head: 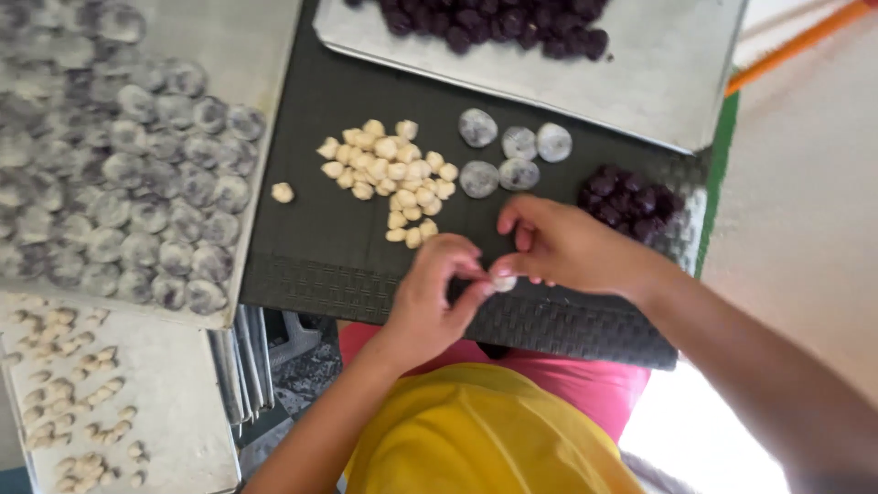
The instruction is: Filling small white dough balls with a purple filling and sealing them by hand.
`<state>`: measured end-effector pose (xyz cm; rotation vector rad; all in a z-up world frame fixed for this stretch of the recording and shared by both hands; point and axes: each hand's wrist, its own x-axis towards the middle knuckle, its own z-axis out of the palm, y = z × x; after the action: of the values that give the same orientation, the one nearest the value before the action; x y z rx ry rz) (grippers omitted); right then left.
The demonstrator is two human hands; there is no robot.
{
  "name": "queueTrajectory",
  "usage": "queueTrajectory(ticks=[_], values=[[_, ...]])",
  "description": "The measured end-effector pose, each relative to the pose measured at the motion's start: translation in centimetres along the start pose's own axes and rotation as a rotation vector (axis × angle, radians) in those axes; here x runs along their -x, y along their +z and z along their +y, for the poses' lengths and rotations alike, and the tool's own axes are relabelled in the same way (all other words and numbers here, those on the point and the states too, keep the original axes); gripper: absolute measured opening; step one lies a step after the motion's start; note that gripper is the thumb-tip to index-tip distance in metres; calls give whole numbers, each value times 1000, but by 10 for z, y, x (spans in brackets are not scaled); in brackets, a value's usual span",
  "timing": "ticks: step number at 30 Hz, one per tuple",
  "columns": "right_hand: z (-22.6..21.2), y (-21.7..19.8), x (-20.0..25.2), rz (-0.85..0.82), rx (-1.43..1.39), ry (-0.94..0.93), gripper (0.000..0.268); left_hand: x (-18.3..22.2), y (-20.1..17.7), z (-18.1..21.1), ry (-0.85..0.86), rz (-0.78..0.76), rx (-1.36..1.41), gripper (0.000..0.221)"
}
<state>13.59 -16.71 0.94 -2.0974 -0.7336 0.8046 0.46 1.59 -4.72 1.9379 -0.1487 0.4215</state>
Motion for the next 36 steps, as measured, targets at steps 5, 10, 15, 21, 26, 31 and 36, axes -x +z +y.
queueTrajectory(ticks=[5,10,15,21,26,31,36], values=[[-10,19,-10,-240,562,212,57,-1,-5,3,1,-32,115,20],[-30,-4,-16,-396,442,209,62,-2,-3,3,132,-51,60,18],[-8,24,-10,-281,680,238,72,0,-2,4,94,-42,77,18],[-14,20,-13,-289,620,275,69,0,-11,8,85,57,125,17],[-31,6,0,-325,416,223,54,-25,-107,2,51,290,-187,15],[13,34,20,-23,665,-118,27,-23,-177,-67,16,104,-1114,22],[2,19,21,-7,553,-188,25,-24,-179,-77,-36,43,-1174,16]])
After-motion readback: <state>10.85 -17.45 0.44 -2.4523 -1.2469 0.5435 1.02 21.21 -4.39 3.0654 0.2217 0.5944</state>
